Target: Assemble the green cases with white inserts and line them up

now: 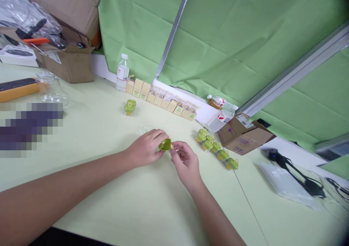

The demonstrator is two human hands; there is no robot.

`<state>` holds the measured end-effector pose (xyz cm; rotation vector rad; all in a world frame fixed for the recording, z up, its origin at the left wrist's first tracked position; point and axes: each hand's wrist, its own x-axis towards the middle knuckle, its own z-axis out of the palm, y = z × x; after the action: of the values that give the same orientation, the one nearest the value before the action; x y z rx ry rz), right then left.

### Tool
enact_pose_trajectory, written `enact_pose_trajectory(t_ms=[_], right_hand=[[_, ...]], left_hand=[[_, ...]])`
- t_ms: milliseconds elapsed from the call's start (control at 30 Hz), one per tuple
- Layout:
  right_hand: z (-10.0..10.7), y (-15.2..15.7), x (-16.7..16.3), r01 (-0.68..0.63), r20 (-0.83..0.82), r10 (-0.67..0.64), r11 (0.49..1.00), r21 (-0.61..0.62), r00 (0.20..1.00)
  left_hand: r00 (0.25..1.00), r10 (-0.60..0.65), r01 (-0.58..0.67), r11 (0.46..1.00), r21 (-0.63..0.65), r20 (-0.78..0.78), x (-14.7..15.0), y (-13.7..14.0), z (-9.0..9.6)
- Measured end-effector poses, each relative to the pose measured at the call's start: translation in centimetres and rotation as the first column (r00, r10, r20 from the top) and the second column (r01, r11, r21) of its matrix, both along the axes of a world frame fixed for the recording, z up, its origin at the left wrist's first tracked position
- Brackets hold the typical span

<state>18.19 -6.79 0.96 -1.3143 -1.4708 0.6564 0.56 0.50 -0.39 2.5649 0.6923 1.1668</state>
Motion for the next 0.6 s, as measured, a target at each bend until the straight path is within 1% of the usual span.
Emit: enact_pose_trajectory(t_ms=[67,167,333,400,500,600], right_hand=[[0.2,-0.4,-0.2,0.015,0.135,-0.024,0.998,0.066,0.991],[0.7,-0.8,-0.4,0.026,0.297,-0.074,0.986,0.165,0.952],[0.9,-1.0,-0.6,-0.033,0.478,-0.115,0.956,0.290,0.871],[0.7,-1.0,-0.6,-0.055,0.527,-0.141,0.939,0.340,0.838],[0.5,-1.1,-0.5,-0.067,0.594,-0.225,0.901,0.429,0.773],[0.5,-1.1,-0.4,-0.065,0.634,-0.287,0.879,0.472,0.718]], left_hand=[[1.000,-0.021,0.021,1.000,0.020,0.020,0.0,0.0,0.2],[0.998,-0.053,0.050,0.997,0.063,0.040,0.1,-0.1,0.2],[0.995,-0.085,0.079,0.990,0.118,0.045,0.1,-0.6,0.5],[0.994,-0.103,0.098,0.989,0.112,0.037,0.1,-0.9,0.6],[0.992,-0.123,0.120,0.990,0.072,0.041,0.3,-1.2,0.5],[0.988,-0.138,0.138,0.990,0.011,0.069,0.5,-1.4,0.3]])
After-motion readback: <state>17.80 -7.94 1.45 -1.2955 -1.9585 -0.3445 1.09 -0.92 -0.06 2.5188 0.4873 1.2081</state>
